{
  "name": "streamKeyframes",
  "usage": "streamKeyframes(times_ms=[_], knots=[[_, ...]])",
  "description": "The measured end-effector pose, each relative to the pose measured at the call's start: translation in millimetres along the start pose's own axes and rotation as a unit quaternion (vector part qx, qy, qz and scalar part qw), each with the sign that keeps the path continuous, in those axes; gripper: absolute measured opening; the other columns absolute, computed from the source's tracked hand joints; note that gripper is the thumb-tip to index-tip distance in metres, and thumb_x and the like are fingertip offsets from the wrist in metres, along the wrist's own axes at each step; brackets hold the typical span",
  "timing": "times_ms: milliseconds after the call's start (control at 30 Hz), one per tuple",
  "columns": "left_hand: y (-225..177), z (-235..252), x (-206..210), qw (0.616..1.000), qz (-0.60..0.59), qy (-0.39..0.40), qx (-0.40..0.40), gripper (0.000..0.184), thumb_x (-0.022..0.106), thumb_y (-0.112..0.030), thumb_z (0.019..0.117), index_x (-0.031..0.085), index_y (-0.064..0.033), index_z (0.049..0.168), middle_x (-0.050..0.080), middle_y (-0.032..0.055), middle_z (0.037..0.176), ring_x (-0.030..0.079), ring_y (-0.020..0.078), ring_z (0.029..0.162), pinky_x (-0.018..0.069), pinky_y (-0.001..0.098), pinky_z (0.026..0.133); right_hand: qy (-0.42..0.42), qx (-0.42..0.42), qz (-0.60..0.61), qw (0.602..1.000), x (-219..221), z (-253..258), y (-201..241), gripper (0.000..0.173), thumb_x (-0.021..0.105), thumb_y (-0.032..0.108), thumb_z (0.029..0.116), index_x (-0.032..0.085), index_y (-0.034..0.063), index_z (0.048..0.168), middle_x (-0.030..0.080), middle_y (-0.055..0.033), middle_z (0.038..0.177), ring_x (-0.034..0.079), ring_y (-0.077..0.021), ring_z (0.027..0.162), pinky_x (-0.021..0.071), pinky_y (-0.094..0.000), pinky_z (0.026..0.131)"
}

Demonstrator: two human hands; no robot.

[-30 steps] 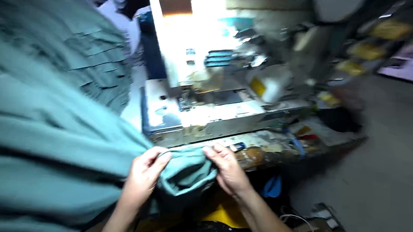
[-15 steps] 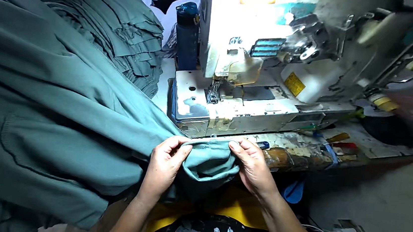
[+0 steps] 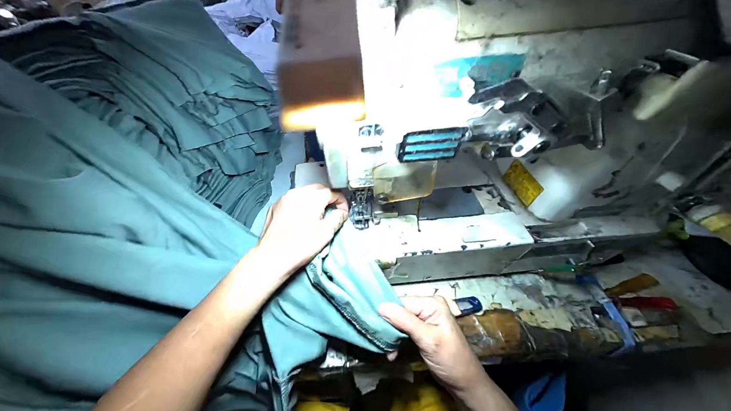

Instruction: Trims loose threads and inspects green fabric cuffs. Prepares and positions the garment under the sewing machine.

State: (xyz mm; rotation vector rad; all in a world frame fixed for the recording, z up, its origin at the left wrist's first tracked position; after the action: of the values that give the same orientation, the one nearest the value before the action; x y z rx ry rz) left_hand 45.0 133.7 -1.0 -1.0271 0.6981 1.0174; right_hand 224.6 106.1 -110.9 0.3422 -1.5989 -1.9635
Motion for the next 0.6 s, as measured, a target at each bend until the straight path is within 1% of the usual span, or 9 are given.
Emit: streamKeyframes(times_ms=[100, 167, 200, 300, 367, 400, 467, 567, 600], knots=[[11, 22, 6, 1.000, -0.004, -0.014, -0.016, 0.019, 0.068, -0.024, 0.0928, 0.075, -0.0058, 0.095, 0.073, 0.0132, 0.092, 0.071, 0.0317, 0.092, 0.0529, 0.0602, 0.077, -0.001, -0.017, 0.011, 1.000, 1, 10, 2, 0.031, 0.055, 0.006, 0.0976, 0.067, 0.0107, 0.069, 0.067, 0.0084, 0.064, 0.065, 0.0016, 0.057, 0.0579, -0.0180, 0.055], [10, 31, 6, 0.999, -0.010, -0.040, 0.008, 0.024, 0.072, -0.022, 0.0890, 0.073, -0.0020, 0.102, 0.073, 0.0160, 0.096, 0.071, 0.0303, 0.097, 0.0543, 0.0560, 0.084, -0.008, -0.039, 0.000, 0.999, 2, 17, 5, 0.032, 0.055, 0.006, 0.0974, 0.066, 0.0095, 0.067, 0.067, 0.0079, 0.063, 0.065, 0.0021, 0.057, 0.0565, -0.0165, 0.054], [8, 33, 5, 0.998, -0.011, -0.056, 0.030, 0.029, 0.073, -0.021, 0.0877, 0.071, 0.0021, 0.106, 0.073, 0.0198, 0.099, 0.071, 0.0325, 0.099, 0.0532, 0.0548, 0.087, -0.012, -0.048, -0.010, 0.999, 4, 21, 5, 0.033, 0.055, 0.006, 0.0975, 0.065, 0.0092, 0.066, 0.067, 0.0074, 0.063, 0.065, 0.0024, 0.057, 0.0559, -0.0158, 0.054], [7, 38, 7, 0.993, -0.002, -0.077, 0.090, 0.039, 0.071, -0.023, 0.0890, 0.068, 0.0074, 0.113, 0.071, 0.0255, 0.107, 0.069, 0.0364, 0.106, 0.0516, 0.0525, 0.093, -0.011, -0.085, -0.042, 0.995, 12, 25, 6, 0.036, 0.056, 0.009, 0.0988, 0.061, 0.0069, 0.063, 0.066, 0.0054, 0.061, 0.062, 0.0041, 0.056, 0.0514, -0.0134, 0.054], [10, 42, 8, 0.994, -0.006, -0.061, 0.092, 0.037, 0.072, -0.022, 0.0893, 0.068, 0.0071, 0.113, 0.071, 0.0252, 0.108, 0.069, 0.0355, 0.107, 0.0511, 0.0521, 0.094, -0.011, -0.099, -0.047, 0.994, 17, 26, 6, 0.038, 0.056, 0.010, 0.0994, 0.060, 0.0060, 0.062, 0.065, 0.0047, 0.060, 0.060, 0.0044, 0.055, 0.0495, -0.0130, 0.053], [12, 43, 9, 0.994, -0.012, -0.055, 0.090, 0.036, 0.073, -0.020, 0.0891, 0.069, 0.0067, 0.112, 0.071, 0.0237, 0.108, 0.068, 0.0323, 0.107, 0.0508, 0.0490, 0.095, -0.011, -0.102, -0.045, 0.994, 19, 26, 6, 0.038, 0.056, 0.009, 0.0992, 0.059, 0.0060, 0.061, 0.064, 0.0044, 0.060, 0.060, 0.0041, 0.055, 0.0497, -0.0130, 0.053], [16, 43, 11, 0.993, -0.008, -0.061, 0.106, 0.031, 0.073, -0.022, 0.0890, 0.072, 0.0009, 0.110, 0.073, 0.0143, 0.106, 0.068, 0.0182, 0.105, 0.0515, 0.0356, 0.096, -0.014, -0.100, -0.045, 0.994, 20, 27, 5, 0.038, 0.056, 0.010, 0.0992, 0.059, 0.0062, 0.061, 0.065, 0.0043, 0.060, 0.061, 0.0037, 0.055, 0.0504, -0.0132, 0.054], [17, 44, 12, 0.993, -0.007, -0.054, 0.107, 0.030, 0.073, -0.020, 0.0896, 0.073, 0.0016, 0.110, 0.073, 0.0182, 0.108, 0.069, 0.0256, 0.107, 0.0516, 0.0453, 0.096, -0.025, -0.087, -0.045, 0.995, 19, 30, 4, 0.037, 0.056, 0.010, 0.0996, 0.062, 0.0067, 0.063, 0.067, 0.0041, 0.060, 0.062, 0.0028, 0.054, 0.0518, -0.0139, 0.053], [17, 44, 13, 0.993, -0.006, -0.051, 0.105, 0.030, 0.073, -0.020, 0.0903, 0.072, 0.0014, 0.111, 0.073, 0.0182, 0.108, 0.068, 0.0259, 0.108, 0.0513, 0.0456, 0.097, -0.028, -0.085, -0.045, 0.995, 18, 30, 4, 0.037, 0.056, 0.010, 0.0995, 0.062, 0.0068, 0.063, 0.067, 0.0040, 0.060, 0.062, 0.0026, 0.053, 0.0515, -0.0141, 0.053]])
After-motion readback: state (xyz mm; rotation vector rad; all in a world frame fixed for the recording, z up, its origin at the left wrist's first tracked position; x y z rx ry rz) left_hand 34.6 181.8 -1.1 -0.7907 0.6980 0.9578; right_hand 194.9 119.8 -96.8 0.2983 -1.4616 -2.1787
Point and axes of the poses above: each hand's wrist, its own z-axis towards the middle knuckle, its own x-axis out of the palm, y = z × x, the point moved 8 cm from there along z, towards the middle knuckle
